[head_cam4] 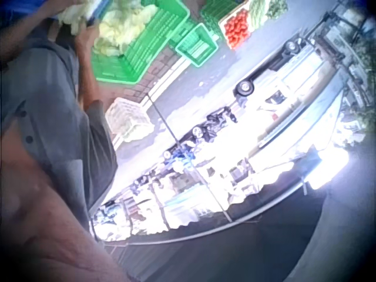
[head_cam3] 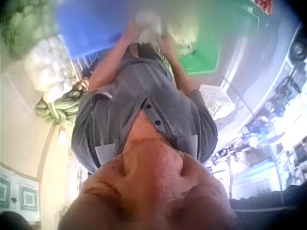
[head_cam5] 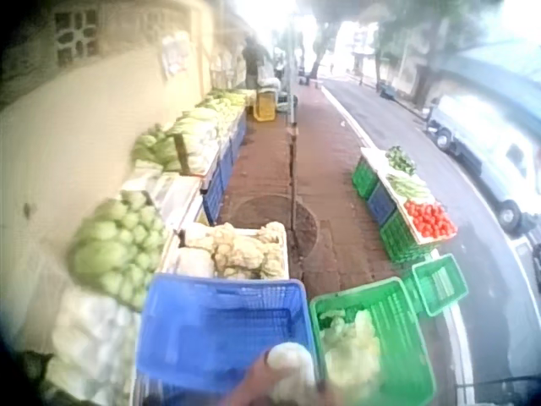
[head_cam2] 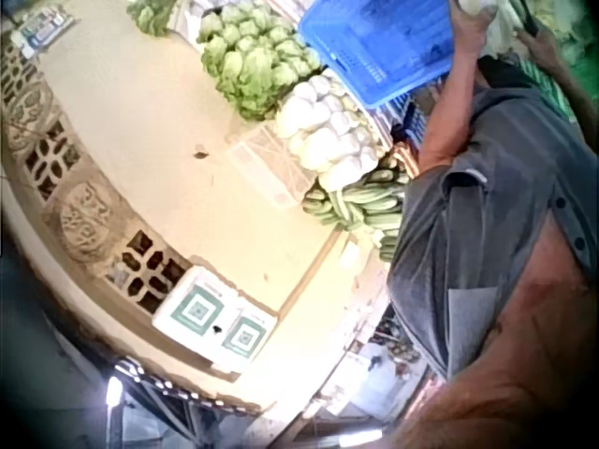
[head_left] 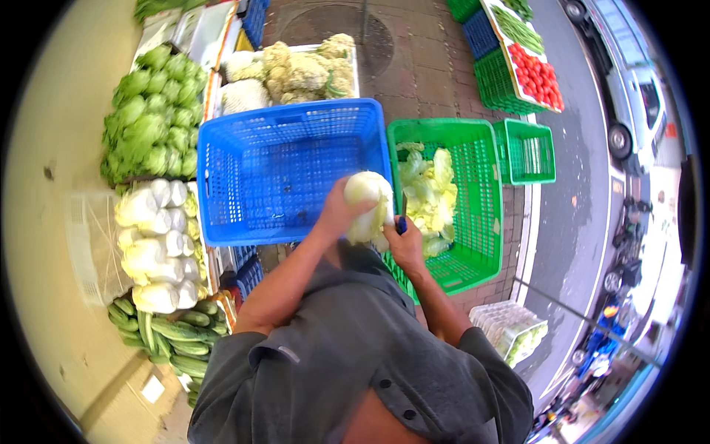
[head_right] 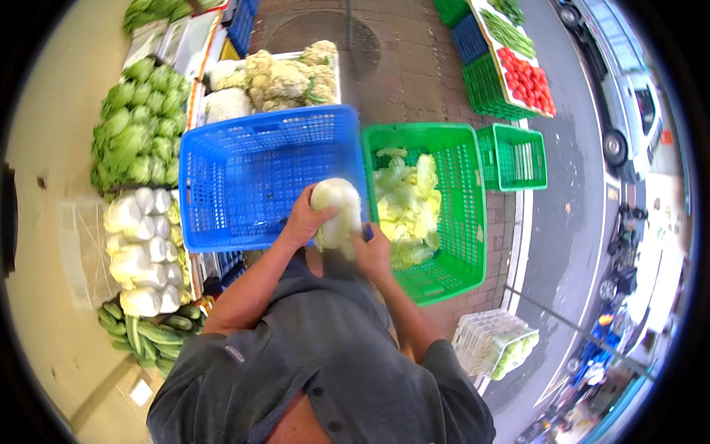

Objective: The person trims cabbages by cutting their bases with a knife and stripping outer leaves, then places the cabbages into plastic crates.

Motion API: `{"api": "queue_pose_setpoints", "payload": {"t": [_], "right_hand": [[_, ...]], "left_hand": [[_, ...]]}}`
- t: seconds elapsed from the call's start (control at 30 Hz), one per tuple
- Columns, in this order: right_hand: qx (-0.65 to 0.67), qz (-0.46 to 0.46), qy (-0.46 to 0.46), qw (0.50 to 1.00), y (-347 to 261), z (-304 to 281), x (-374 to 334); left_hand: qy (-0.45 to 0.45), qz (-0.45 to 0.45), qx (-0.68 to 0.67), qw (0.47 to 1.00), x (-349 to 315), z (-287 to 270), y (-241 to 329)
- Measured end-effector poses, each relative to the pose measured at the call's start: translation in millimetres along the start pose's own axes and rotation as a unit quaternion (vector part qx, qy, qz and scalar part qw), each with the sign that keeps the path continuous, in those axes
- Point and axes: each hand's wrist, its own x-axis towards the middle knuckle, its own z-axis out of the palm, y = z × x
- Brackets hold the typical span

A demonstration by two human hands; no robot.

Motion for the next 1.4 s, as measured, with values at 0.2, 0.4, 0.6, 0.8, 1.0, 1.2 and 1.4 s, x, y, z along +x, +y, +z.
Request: {"api": "queue_pose_setpoints", "payload": {"t": [0.2,0.4,0.6,0.8,1.0,1.2,1.4], "right_hand": [[-0.174,-0.195,-0.028,0.965,-25,-40,32],[-0.467,-0.189,0.063,0.862,13,-117,67],[-0.136,-0.017,-0.297,0.945,-117,40,37],[-0.092,-0.042,-0.614,0.783,-157,179,29],[-0.034,0.023,-0.683,0.729,-145,255,11],[0.142,0.131,-0.643,0.741,-126,293,-22],[0.208,0.105,-0.602,0.764,-155,331,-43]], "left_hand": [[-0.187,-0.091,0.067,0.976,-8,-89,23],[-0.268,-0.105,-0.108,0.952,-34,-115,53],[-0.214,-0.141,-0.067,0.964,-69,-161,74],[-0.171,-0.141,-0.050,0.974,-113,-220,76],[-0.004,-0.110,-0.113,0.987,-193,-278,101],[0.255,-0.160,0.048,0.952,-248,-339,140],[0.449,-0.011,0.521,0.726,-223,-386,152]]}}
